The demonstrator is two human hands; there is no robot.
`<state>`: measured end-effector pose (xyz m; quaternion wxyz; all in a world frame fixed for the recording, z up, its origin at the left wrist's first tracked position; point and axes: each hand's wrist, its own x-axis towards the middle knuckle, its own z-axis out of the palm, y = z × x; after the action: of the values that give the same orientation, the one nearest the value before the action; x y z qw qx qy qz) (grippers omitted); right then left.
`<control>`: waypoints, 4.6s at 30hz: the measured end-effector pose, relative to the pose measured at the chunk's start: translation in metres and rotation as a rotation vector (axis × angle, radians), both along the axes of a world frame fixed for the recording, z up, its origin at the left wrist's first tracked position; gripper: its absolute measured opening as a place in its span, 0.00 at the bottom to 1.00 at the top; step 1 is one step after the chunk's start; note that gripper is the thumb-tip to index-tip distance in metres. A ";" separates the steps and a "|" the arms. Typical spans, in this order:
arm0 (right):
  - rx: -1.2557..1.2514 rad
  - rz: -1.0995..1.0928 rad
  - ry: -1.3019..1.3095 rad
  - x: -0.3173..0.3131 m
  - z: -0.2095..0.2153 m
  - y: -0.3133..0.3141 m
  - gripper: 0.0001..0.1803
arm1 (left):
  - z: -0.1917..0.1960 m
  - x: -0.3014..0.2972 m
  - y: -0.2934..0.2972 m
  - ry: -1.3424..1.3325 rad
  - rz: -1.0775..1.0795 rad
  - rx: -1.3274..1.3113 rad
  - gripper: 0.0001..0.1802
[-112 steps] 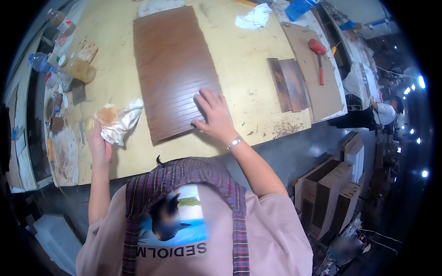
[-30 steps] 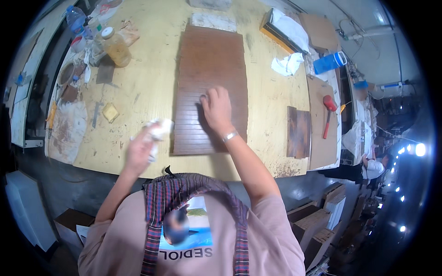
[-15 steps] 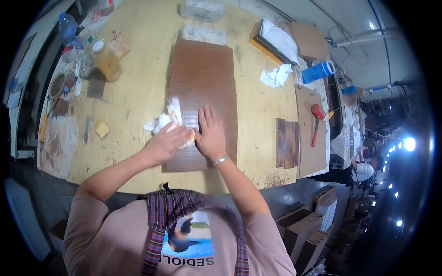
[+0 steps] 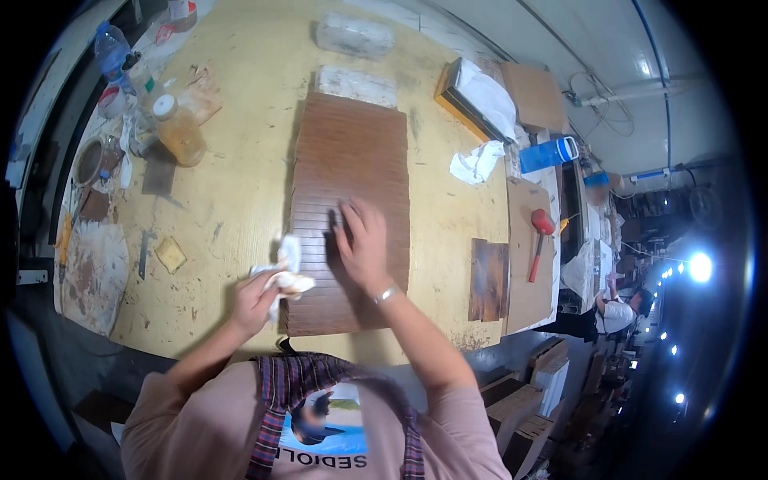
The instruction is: The person cleans a slatted wooden panel by applying liquid from a bottle onto a cloth and wiping the surface of the panel.
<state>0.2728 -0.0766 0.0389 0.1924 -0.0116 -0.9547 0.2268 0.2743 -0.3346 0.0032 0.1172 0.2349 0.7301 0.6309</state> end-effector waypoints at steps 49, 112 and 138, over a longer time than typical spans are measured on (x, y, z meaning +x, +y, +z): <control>-0.302 -0.121 -0.449 -0.082 0.021 0.012 0.14 | -0.036 0.026 -0.031 0.245 0.204 -0.187 0.13; -0.809 -0.265 -0.224 0.048 -0.033 0.117 0.45 | 0.012 -0.264 0.361 0.640 -0.600 -0.635 0.24; -0.809 -0.239 -0.251 0.045 -0.032 0.114 0.48 | 0.021 -0.274 0.281 0.519 -0.172 -0.638 0.21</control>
<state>0.3180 0.0373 0.0068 0.0798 -0.2238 -0.7969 0.5555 0.0005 -0.0533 0.0245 0.0486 0.3982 0.8719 0.2809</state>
